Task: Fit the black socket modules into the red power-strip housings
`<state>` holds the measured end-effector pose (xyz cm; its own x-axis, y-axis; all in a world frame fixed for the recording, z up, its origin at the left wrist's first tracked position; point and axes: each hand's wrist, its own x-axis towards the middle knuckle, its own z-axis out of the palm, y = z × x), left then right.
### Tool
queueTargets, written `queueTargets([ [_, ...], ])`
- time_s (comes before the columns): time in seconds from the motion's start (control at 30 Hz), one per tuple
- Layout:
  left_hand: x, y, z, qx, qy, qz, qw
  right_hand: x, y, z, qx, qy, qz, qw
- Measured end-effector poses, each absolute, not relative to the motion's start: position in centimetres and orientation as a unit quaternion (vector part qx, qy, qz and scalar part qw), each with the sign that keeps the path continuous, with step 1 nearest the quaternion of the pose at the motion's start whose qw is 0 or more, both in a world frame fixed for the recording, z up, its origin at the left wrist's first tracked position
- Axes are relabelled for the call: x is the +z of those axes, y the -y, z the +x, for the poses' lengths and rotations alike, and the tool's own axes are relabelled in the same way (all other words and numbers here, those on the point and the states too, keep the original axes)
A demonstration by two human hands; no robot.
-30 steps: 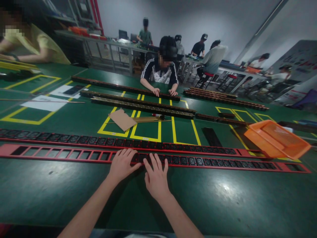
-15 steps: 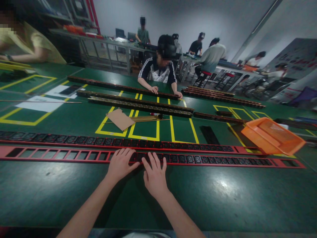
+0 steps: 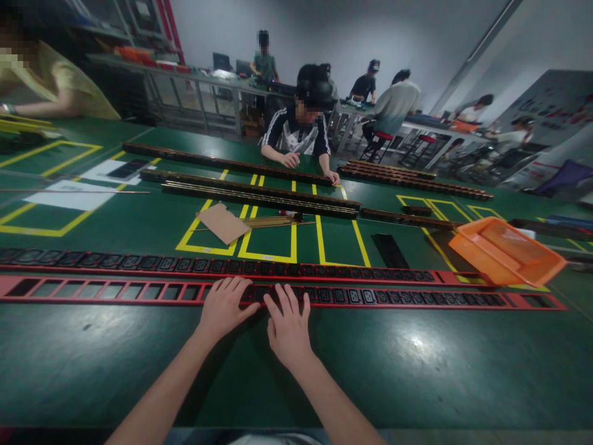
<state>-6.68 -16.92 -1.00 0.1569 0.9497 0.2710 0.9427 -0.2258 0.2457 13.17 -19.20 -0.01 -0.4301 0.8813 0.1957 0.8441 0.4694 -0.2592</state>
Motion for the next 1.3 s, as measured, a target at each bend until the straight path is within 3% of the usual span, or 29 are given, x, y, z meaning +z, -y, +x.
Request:
queueTargets([
  [0.6, -0.8, 16.8, -6.6, 0.204, -0.619, 0.758, 0.023, 0.4, 19.3, 12.5, 0.067, 0.88, -0.461, 0.094],
  [1.3, -0.9, 16.8, -6.7, 0.194, -0.619, 0.76, 0.024, 0.8, 18.5, 11.3, 0.09, 0.88, -0.456, 0.101],
])
